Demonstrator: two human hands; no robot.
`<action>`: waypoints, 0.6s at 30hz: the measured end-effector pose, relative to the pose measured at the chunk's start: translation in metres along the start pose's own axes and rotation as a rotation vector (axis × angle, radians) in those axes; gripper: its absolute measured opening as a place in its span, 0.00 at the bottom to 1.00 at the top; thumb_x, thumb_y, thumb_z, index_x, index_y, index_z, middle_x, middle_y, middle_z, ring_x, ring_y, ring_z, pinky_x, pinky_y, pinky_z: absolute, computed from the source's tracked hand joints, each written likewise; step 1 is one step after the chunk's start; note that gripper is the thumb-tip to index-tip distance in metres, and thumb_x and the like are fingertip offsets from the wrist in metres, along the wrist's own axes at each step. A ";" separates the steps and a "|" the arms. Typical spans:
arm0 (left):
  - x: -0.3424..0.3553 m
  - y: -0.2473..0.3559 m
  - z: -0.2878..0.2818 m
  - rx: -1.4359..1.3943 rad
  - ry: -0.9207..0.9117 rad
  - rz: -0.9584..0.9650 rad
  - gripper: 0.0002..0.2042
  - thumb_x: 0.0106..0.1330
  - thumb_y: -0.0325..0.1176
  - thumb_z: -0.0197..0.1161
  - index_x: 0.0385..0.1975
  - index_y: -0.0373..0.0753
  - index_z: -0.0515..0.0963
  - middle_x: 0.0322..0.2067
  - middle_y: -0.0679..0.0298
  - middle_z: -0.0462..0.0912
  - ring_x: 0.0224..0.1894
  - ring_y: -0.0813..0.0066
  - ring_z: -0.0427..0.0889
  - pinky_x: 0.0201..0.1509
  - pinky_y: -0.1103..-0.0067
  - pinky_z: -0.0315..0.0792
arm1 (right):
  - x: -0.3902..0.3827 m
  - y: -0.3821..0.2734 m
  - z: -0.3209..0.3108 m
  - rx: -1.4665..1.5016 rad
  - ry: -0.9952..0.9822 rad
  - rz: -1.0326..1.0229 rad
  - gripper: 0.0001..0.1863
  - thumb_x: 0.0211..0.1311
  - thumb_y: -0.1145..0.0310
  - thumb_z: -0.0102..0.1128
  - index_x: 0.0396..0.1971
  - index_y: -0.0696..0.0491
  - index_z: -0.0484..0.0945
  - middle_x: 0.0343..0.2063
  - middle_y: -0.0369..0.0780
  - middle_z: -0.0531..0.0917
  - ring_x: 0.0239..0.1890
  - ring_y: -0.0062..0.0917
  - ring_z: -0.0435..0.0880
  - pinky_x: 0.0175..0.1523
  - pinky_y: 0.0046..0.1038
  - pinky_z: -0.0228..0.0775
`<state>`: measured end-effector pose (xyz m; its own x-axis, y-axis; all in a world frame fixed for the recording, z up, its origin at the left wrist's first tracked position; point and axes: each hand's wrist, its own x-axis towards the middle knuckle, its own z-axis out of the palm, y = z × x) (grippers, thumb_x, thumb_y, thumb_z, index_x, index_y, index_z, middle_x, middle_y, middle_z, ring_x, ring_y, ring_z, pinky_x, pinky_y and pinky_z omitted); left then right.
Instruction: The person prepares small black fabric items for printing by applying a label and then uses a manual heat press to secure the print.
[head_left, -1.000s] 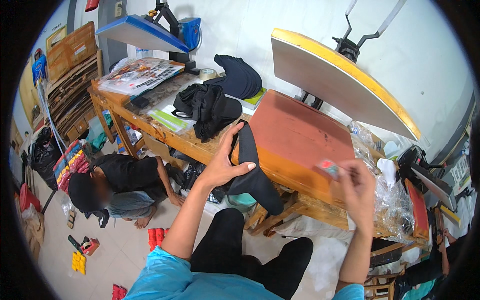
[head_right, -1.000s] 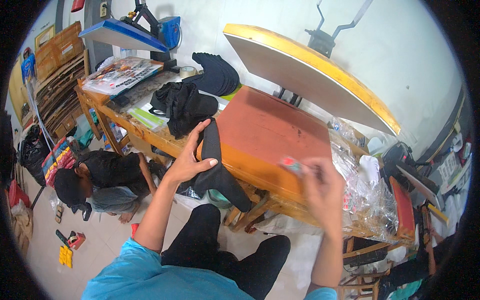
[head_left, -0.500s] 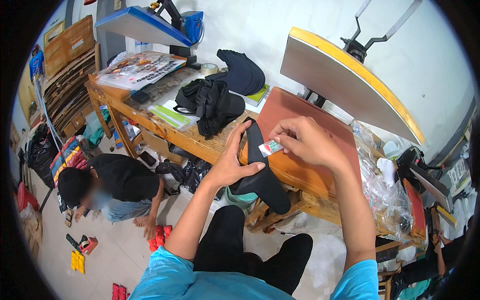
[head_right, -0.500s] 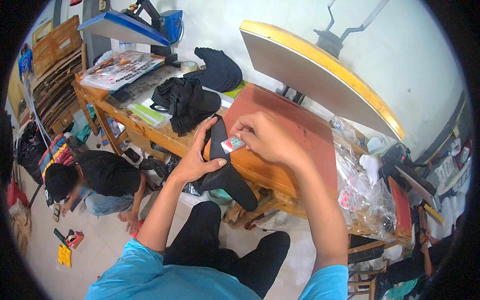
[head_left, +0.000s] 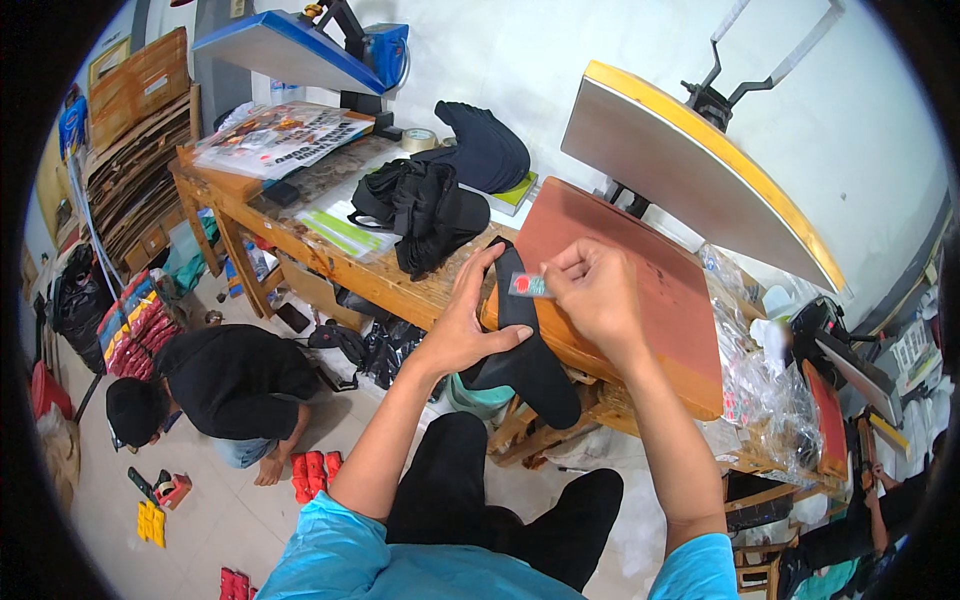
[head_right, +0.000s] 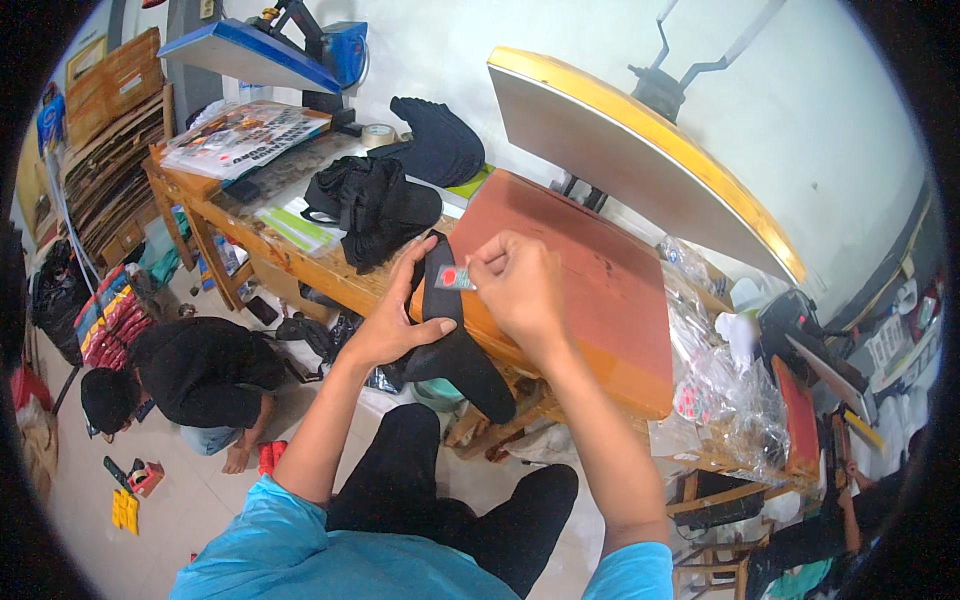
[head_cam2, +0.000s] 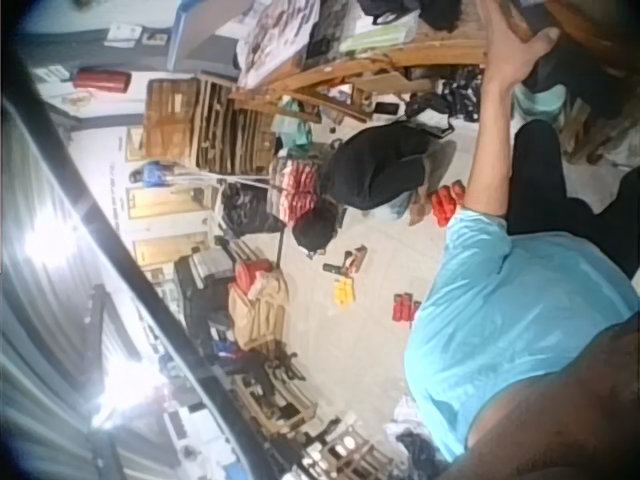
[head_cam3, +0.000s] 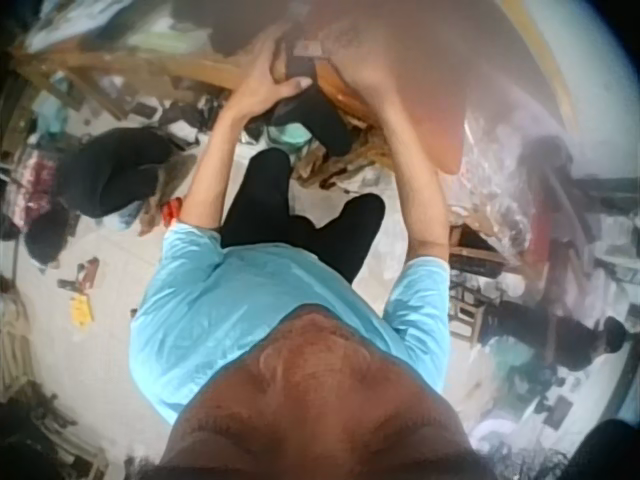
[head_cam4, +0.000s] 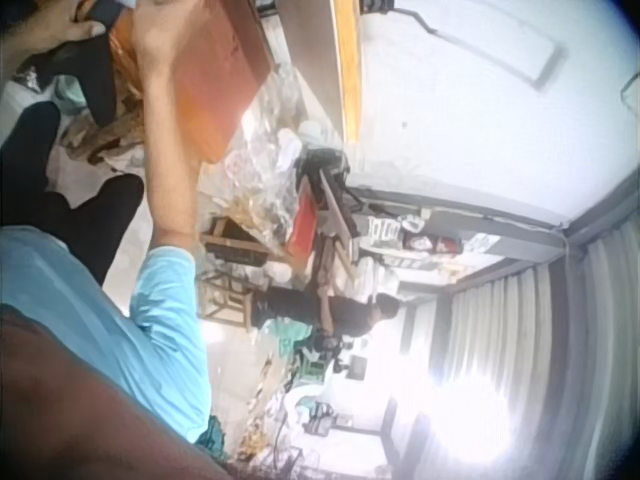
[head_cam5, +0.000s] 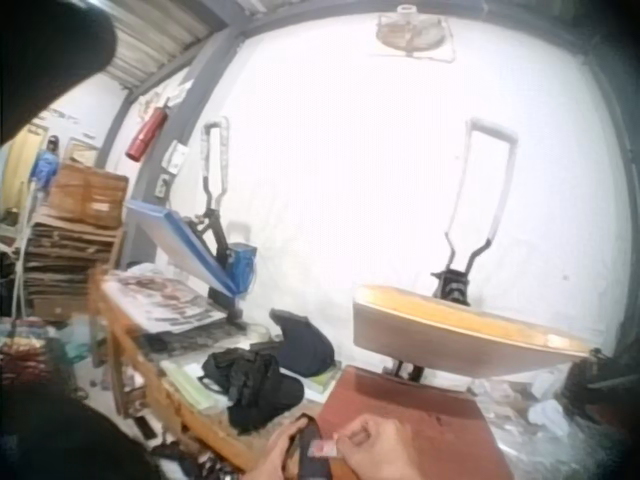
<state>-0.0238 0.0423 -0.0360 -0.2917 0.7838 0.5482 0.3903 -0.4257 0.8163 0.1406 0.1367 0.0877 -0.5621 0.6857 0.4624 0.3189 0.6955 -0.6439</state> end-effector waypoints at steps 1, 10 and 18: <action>0.000 0.000 0.001 -0.009 0.000 -0.001 0.57 0.55 0.46 0.83 0.83 0.40 0.54 0.82 0.48 0.57 0.87 0.46 0.46 0.88 0.57 0.46 | -0.004 -0.001 0.000 -0.035 -0.014 -0.014 0.09 0.66 0.71 0.73 0.31 0.63 0.86 0.24 0.48 0.90 0.28 0.31 0.93 0.36 0.33 0.81; 0.000 0.003 0.000 -0.023 -0.004 -0.012 0.56 0.55 0.40 0.81 0.84 0.39 0.54 0.83 0.48 0.53 0.88 0.54 0.47 0.89 0.63 0.42 | -0.017 -0.010 -0.002 -0.045 -0.032 -0.115 0.10 0.67 0.71 0.71 0.29 0.61 0.83 0.21 0.51 0.87 0.26 0.40 0.91 0.35 0.39 0.79; -0.001 0.004 0.000 -0.005 -0.014 -0.020 0.57 0.56 0.44 0.80 0.85 0.39 0.53 0.84 0.49 0.53 0.88 0.53 0.47 0.89 0.62 0.42 | -0.009 -0.011 0.001 0.020 0.165 -0.029 0.09 0.69 0.69 0.71 0.31 0.58 0.83 0.24 0.50 0.88 0.30 0.44 0.93 0.39 0.41 0.81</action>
<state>-0.0220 0.0398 -0.0332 -0.2869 0.7986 0.5291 0.3801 -0.4121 0.8281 0.1414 0.1228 0.0902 -0.4372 0.6928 0.5736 0.2881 0.7120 -0.6403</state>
